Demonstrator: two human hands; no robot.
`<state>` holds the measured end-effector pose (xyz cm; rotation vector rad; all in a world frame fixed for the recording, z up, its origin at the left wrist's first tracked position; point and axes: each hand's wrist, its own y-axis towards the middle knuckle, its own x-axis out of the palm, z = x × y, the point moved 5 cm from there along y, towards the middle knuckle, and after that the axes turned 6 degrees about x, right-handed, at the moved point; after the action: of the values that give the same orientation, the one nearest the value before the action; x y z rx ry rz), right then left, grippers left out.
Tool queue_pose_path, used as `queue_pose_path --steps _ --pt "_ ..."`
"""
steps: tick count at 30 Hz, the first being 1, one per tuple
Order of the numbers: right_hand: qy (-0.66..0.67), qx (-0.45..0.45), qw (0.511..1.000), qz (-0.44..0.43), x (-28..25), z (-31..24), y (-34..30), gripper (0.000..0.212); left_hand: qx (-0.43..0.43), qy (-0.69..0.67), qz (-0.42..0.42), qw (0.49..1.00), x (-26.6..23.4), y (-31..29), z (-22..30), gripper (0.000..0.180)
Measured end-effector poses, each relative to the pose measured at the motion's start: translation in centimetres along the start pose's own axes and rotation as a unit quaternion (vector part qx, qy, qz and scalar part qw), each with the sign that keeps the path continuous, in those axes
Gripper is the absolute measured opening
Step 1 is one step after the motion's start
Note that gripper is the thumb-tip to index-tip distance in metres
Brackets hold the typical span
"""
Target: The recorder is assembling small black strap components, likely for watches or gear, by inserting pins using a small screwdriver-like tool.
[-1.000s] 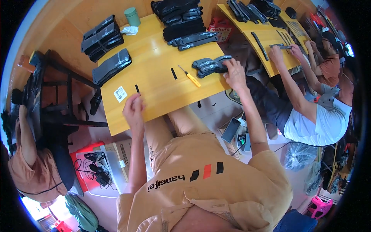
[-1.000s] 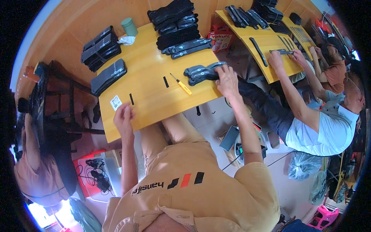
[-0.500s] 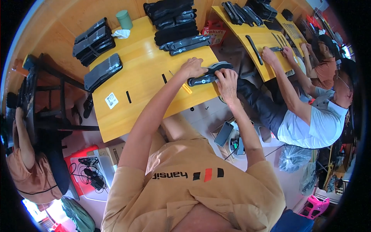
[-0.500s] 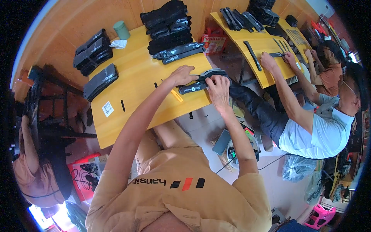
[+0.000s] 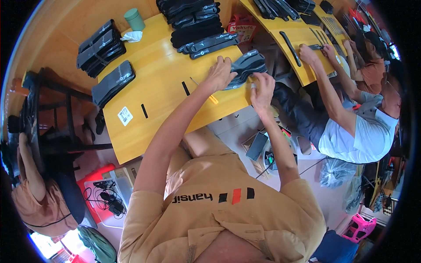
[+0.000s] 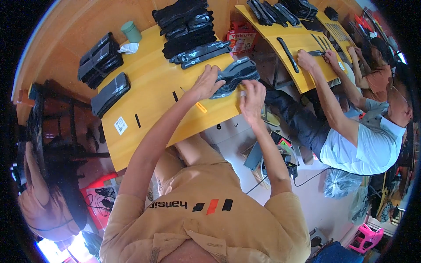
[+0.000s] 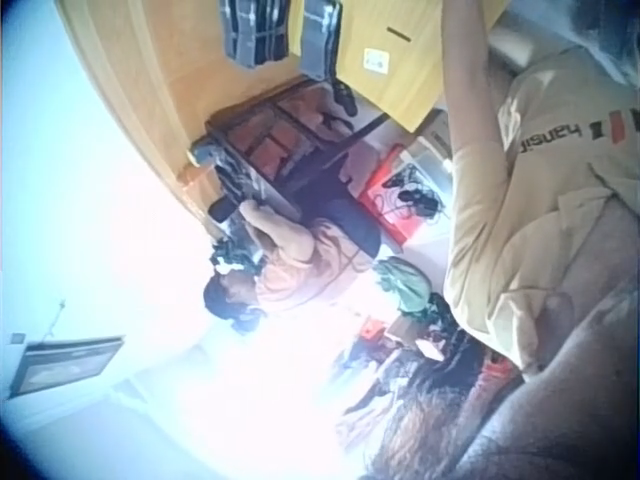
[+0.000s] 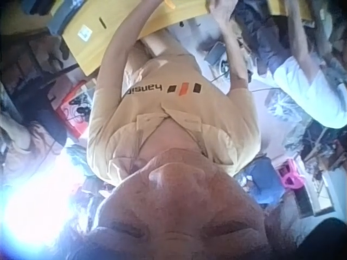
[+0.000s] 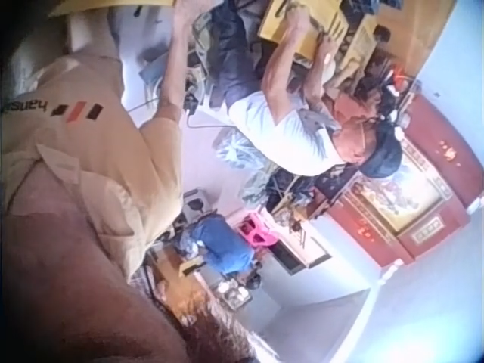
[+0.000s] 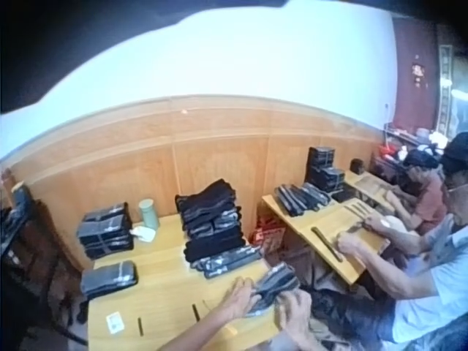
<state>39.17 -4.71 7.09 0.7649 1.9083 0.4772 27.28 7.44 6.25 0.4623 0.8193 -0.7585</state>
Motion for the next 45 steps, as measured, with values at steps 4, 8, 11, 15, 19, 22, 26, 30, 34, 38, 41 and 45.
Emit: queue_pose_path --steps 4,8,11,15,19,22,26,30,34,38,41,45 --pt "0.424 0.378 0.823 0.003 1.1 1.1 -2.1 0.04 0.054 -0.065 0.111 0.99 -1.3 -1.2 1.5 0.041" --pt "0.672 0.44 0.586 -0.105 2.6 -1.8 -1.1 0.039 0.032 -0.126 0.115 0.985 -2.1 -2.5 4.0 0.042" --pt "0.646 0.422 0.628 -0.105 2.0 -2.9 -0.2 0.039 0.043 -0.224 0.132 0.965 -2.4 -4.0 4.2 0.05" --pt "0.624 0.4 0.654 -0.151 0.8 -4.5 -0.1 0.034 -0.07 -0.629 0.001 0.774 -1.9 -6.0 2.7 0.051" --pt "0.645 0.41 0.618 -0.184 0.3 -6.8 -1.3 0.034 -0.069 -0.622 -0.032 0.779 -2.5 -8.4 2.9 0.039" --pt "0.642 0.415 0.619 -0.184 0.6 -7.8 -1.8 0.039 -0.022 -0.565 -0.024 0.824 -1.9 -9.1 2.4 0.039" --pt "0.623 0.417 0.625 -0.219 0.8 -7.7 -2.5 0.043 -0.01 -0.527 -0.043 0.849 -2.0 -10.6 3.4 0.04" --pt "0.614 0.43 0.609 -0.26 -0.9 -6.4 -3.4 0.053 -0.104 -0.561 -0.052 0.82 -3.9 -14.2 2.3 0.022" --pt "0.408 0.328 0.766 -0.372 -3.7 -2.7 -2.5 0.053 -0.133 -0.574 -0.048 0.807 -7.5 -19.5 2.2 0.016" --pt "0.153 0.23 0.906 -0.32 -7.0 3.0 -0.8 0.05 -0.246 -0.518 0.027 0.819 -11.6 -25.1 -1.7 0.018" --pt "0.24 0.327 0.873 -0.27 -8.7 2.1 0.1 0.05 -0.231 -0.547 0.102 0.798 -13.7 -28.6 -3.3 0.021" --pt "0.28 0.297 0.862 -0.301 -3.4 1.1 -0.1 0.059 -0.18 -0.584 0.154 0.776 -12.9 -29.2 -3.0 0.026"
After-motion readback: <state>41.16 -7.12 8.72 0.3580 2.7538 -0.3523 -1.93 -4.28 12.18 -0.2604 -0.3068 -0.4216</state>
